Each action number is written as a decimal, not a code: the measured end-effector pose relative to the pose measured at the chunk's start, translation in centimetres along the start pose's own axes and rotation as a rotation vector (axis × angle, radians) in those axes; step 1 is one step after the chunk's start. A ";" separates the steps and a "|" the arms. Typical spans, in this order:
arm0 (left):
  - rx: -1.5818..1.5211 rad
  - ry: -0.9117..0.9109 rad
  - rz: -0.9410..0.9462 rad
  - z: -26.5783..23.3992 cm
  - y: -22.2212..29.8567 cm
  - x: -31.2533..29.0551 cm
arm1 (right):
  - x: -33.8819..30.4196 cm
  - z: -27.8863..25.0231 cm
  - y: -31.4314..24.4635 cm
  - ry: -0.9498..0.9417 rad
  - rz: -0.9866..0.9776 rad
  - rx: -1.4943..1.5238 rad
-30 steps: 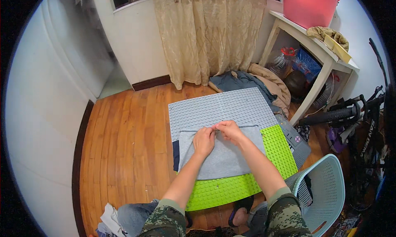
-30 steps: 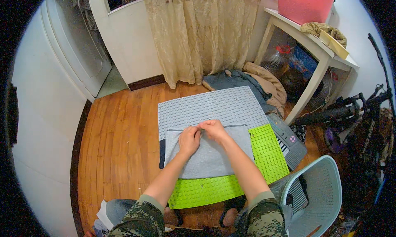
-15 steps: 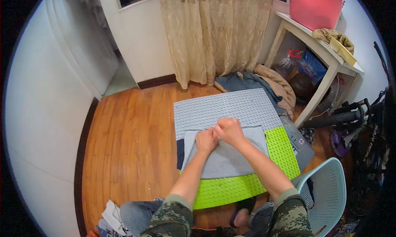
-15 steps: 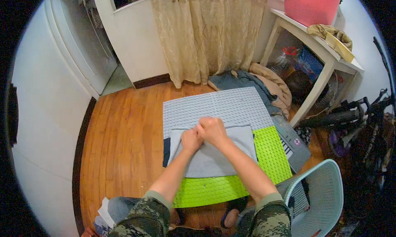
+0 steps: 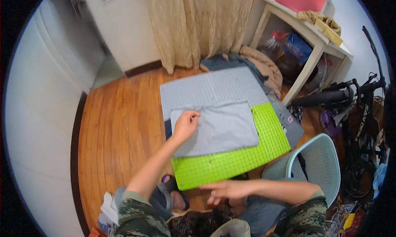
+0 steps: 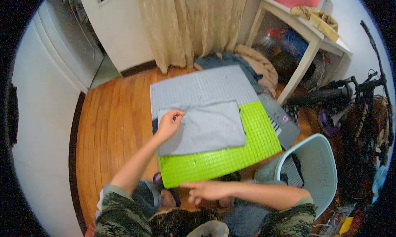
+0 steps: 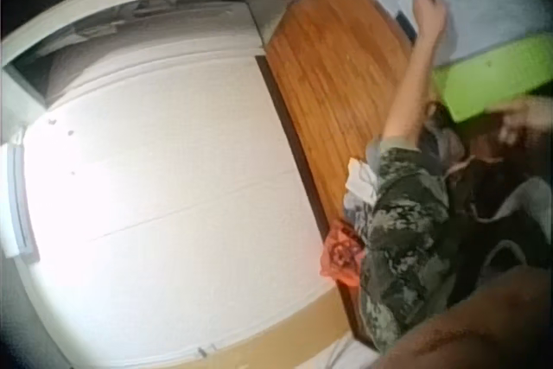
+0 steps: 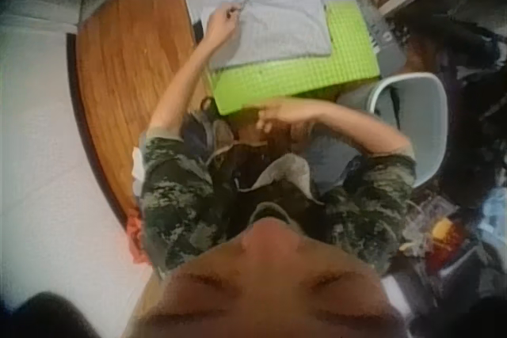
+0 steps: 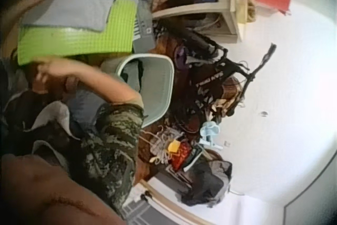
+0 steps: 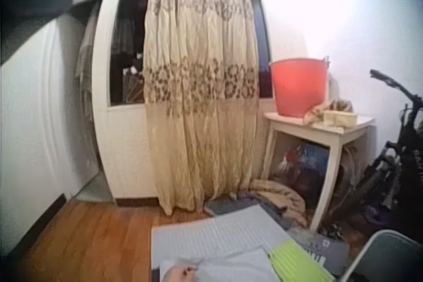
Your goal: The person sits on the floor and folds a grey and navy long-sleeved shirt on a green folding board. They briefly open a yellow package to retrieve a small item before returning to folding the shirt and placing it into a laundry basket.
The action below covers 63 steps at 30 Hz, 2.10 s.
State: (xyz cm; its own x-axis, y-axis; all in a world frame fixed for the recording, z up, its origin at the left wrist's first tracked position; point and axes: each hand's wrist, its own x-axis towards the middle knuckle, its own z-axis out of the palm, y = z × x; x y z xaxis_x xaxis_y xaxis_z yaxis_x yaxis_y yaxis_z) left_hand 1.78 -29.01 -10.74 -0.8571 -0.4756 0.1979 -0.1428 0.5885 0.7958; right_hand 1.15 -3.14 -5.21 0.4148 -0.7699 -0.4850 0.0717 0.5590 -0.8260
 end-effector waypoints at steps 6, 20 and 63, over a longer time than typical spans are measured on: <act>-0.017 -0.786 -0.119 -3.8 5.6 -10.3 | -1.3 1.9 -2.0 0.031 0.103 0.343; -0.494 -0.851 -0.439 -4.0 7.9 -16.3 | -1.0 1.7 -1.8 -0.032 -0.054 0.406; 0.516 0.394 -0.436 -4.4 -8.1 2.8 | 1.9 -24.0 0.0 2.028 0.109 -0.788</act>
State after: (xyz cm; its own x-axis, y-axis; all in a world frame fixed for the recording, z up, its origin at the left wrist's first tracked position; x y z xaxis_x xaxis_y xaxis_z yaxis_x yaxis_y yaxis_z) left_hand 2.70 -37.97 -14.11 -0.4456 -0.8739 0.1943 -0.7213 0.4790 0.5003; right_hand -19.83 -12.00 -13.00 -0.9057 -0.2357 0.3524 -0.3828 0.8119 -0.4408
